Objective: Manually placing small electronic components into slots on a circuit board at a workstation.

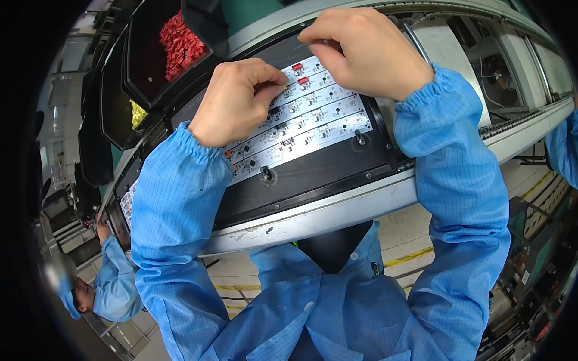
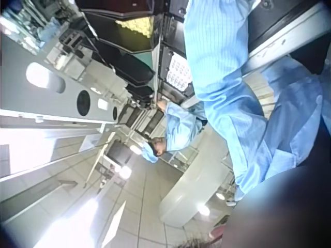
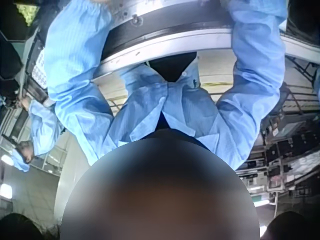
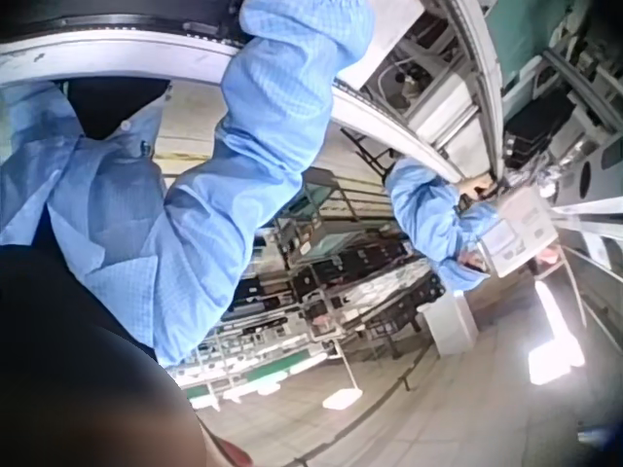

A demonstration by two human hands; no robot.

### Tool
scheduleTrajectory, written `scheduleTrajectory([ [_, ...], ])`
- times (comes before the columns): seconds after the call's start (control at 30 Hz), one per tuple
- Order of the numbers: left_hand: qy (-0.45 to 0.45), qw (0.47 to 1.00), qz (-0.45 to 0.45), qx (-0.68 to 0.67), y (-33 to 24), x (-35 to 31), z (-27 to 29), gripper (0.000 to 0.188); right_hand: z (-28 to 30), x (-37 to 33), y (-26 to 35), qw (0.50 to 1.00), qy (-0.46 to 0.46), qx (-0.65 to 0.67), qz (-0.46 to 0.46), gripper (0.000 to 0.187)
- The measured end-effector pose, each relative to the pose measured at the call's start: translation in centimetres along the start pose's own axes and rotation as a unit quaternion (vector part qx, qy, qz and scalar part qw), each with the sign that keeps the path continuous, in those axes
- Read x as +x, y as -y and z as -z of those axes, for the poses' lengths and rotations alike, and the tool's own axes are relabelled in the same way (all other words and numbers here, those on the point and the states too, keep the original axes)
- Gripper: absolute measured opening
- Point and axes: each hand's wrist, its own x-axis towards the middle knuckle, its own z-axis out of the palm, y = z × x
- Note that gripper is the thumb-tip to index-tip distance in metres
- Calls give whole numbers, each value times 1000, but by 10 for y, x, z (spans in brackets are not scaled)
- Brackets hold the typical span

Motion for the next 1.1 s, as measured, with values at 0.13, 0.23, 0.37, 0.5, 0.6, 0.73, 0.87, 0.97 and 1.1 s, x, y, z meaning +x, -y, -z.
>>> scheduleTrajectory([
  [0.13,34,999,7,29,-5,7,1,18,3,0,0,1000,-6,26,-12,16],
  [0.23,37,997,-13,61,-2,8,0,21,14,11,22,997,-28,61,-34,13],
  [0.37,56,994,-20,91,-8,15,-2,24,-9,9,-14,929,-231,115,266,13],
  [0.5,69,991,-20,116,-9,13,2,28,14,11,21,996,-34,73,-28,13],
  [0.6,77,988,-35,129,-14,17,1,29,-8,9,-12,979,-133,97,116,13],
  [0.73,74,988,-35,131,-10,16,0,29,-20,13,-26,920,-239,138,278,13],
  [0.87,82,988,-36,126,-7,14,1,30,11,7,15,993,-27,83,-76,13],
  [0.97,79,988,-37,125,-7,15,0,29,6,1,0,999,-19,40,-12,17],
  [1.1,58,990,-41,126,-11,15,0,26,5,1,3,998,-24,54,-31,18],
])
